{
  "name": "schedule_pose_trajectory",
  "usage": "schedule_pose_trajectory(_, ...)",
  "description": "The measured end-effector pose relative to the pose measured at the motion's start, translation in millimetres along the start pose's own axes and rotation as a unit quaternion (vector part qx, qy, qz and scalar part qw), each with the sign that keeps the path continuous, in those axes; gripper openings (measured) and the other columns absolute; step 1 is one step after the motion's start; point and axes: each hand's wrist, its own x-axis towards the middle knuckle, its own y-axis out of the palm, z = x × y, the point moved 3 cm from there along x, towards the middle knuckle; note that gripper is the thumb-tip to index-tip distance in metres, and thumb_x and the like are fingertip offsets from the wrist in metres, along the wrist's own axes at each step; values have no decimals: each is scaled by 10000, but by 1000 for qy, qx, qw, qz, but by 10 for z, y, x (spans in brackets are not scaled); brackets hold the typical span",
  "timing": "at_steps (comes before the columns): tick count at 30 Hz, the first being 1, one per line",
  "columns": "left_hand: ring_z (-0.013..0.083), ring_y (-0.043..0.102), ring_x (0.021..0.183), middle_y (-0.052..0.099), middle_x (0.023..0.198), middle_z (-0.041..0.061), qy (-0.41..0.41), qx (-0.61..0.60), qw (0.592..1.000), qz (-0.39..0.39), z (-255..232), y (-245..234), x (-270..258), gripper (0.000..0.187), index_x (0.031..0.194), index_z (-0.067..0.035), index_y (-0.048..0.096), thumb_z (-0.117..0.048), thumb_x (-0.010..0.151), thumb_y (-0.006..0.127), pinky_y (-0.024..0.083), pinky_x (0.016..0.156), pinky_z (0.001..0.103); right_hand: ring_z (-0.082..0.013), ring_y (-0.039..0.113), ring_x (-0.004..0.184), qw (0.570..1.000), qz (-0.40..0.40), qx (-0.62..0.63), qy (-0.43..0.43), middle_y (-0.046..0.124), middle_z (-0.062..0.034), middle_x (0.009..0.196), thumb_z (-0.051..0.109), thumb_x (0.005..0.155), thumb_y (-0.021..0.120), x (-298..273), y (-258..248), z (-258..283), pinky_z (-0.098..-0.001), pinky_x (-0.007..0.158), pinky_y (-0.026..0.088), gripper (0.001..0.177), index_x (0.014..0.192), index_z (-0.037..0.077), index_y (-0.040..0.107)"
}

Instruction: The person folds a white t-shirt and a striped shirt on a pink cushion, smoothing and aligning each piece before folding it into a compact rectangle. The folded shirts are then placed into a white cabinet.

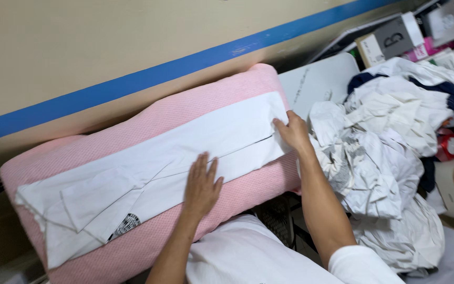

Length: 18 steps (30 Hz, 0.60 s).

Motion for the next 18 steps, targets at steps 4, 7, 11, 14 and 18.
schedule_pose_trajectory(4, 297, 502, 1417, 484, 1538, 173, -119, -434, 888, -92, -86, -71, 123, 553, 1495, -35, 424, -382, 1065, 420, 412, 1178, 418, -299, 699, 599, 988, 41, -128, -79, 745, -195, 768, 227, 1044, 611, -468, -24, 878, -429, 587, 553, 315, 1226, -27, 646)
schedule_pose_trajectory(7, 285, 590, 1192, 563, 1390, 173, -238, -726, 640, -80, 111, -62, 244, 537, 1466, -91, 431, -381, 1014, 427, 525, 943, 430, -247, 728, 586, 955, 170, -92, -224, 755, -203, 858, 209, 971, 648, -988, 195, 1597, -376, 511, 605, 382, 1259, -40, 624)
schedule_pose_trajectory(11, 278, 671, 1139, 651, 1304, 215, -293, -669, 673, -115, 372, -40, 272, 493, 1384, 44, 505, -173, 960, 634, 570, 944, 414, -251, 767, 733, 952, 138, 55, -269, 771, -204, 993, 193, 975, 641, -1238, 105, 1897, -368, 636, 632, 338, 1207, -50, 681)
schedule_pose_trajectory(14, 295, 706, 1136, 717, 1280, 225, -258, -522, 794, -174, 442, -38, 180, 414, 1360, 57, 568, -152, 1003, 600, 556, 978, 401, -266, 776, 828, 974, 114, 75, -183, 768, -206, 1002, 202, 987, 628, -1130, 43, 1724, -360, 671, 651, 326, 1187, -43, 702)
schedule_pose_trajectory(18, 336, 643, 1198, 598, 1366, 248, -277, -433, 836, -194, 559, -72, 30, 582, 1474, 45, 395, -95, 946, 597, 511, 1003, 409, -275, 773, 863, 976, 125, 66, -164, 766, -214, 987, 217, 986, 632, -1102, 136, 1500, -358, 688, 656, 338, 1188, -45, 700)
